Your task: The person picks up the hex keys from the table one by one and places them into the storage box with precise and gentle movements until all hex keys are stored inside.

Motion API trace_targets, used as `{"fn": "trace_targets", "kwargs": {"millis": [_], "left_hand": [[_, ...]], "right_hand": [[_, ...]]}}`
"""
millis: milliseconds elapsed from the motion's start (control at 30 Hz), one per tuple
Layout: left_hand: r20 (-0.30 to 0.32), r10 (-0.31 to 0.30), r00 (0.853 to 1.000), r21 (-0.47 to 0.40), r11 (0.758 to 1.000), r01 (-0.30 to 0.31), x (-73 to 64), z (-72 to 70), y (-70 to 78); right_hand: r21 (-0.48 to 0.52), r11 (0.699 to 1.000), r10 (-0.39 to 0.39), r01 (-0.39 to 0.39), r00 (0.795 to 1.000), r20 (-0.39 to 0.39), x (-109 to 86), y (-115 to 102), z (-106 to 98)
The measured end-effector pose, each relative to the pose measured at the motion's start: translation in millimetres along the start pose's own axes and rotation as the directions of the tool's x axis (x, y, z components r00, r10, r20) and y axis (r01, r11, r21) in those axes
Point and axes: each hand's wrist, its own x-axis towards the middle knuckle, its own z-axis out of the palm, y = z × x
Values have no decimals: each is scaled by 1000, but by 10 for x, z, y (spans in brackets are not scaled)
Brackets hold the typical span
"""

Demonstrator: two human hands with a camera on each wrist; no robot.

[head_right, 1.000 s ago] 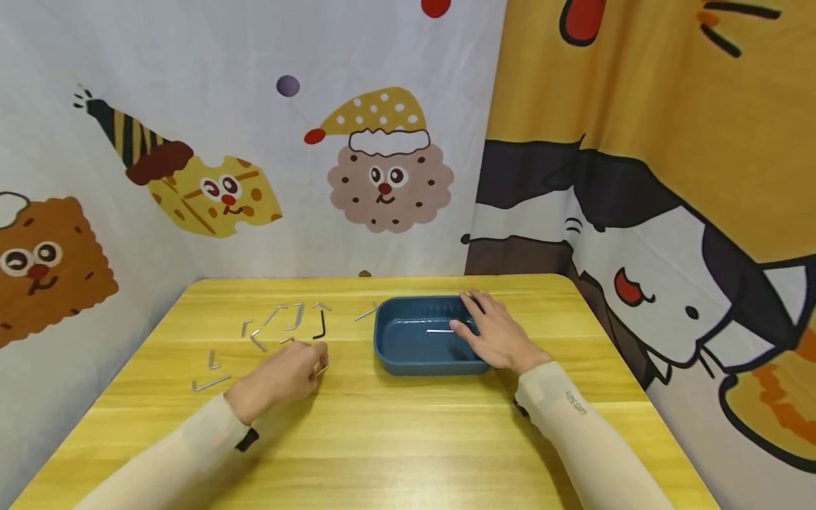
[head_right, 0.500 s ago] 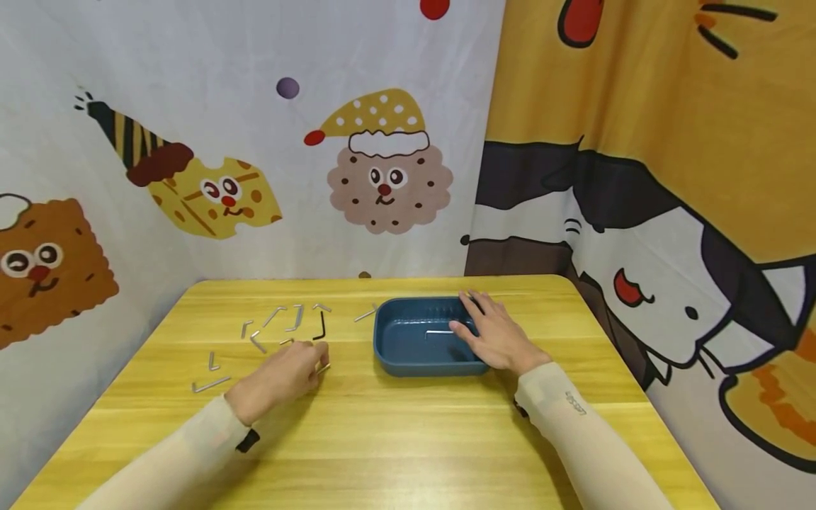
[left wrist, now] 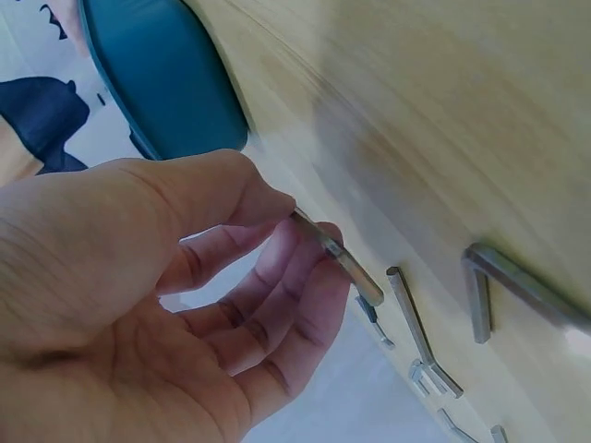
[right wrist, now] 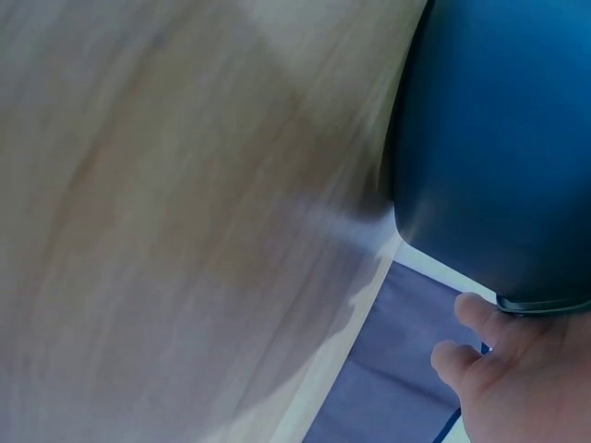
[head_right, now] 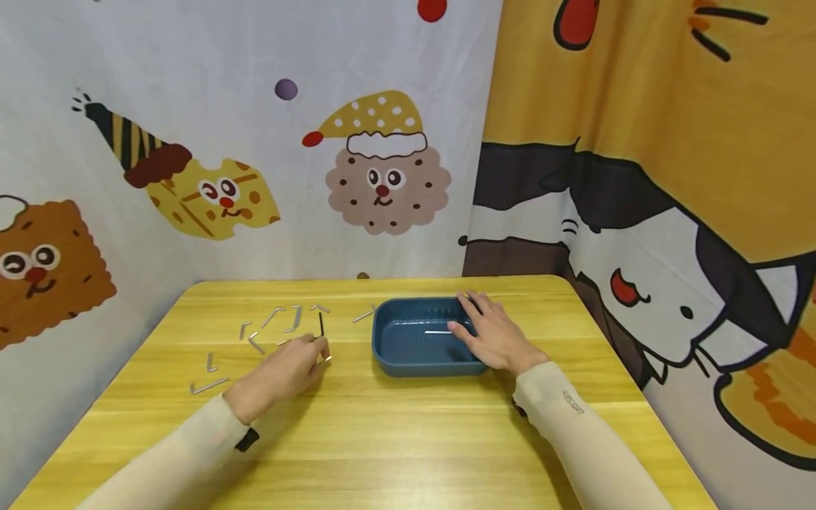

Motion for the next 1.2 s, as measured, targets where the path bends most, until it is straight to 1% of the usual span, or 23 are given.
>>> {"fn": "trace_targets", "kwargs": {"millis": [267, 467, 633, 800, 867, 1033, 1200], "left_hand": [[-44, 33, 998, -34, 999, -35, 26, -21, 35], [-62, 42, 997, -33, 998, -44, 78, -48, 71], [-89, 67, 994, -12, 998, -68, 135, -71, 104], [-141, 104, 985, 25, 995, -101, 222, -90, 131], [-152, 113, 982, 45, 993, -108, 260, -94, 143], [-150, 130, 980, 69, 990, -121, 375, -127, 223], [-132, 135, 982, 73, 989, -126, 487, -179, 354]], "right_hand": [[3, 1000, -2, 2, 1000, -6, -6, 9, 16], [3, 1000, 0, 0, 1000, -9, 0, 5, 12], [3, 1000, 1, -1, 1000, -5, 3, 6, 15], [3, 1000, 0, 0, 1000, -8, 10, 13, 14], [1, 1000, -3, 3, 1000, -7, 13, 19, 18], [-5, 1000, -8, 8, 1000, -7, 20, 34, 28], [-2, 1000, -6, 6, 1000, -2, 19, 35, 32]]}}
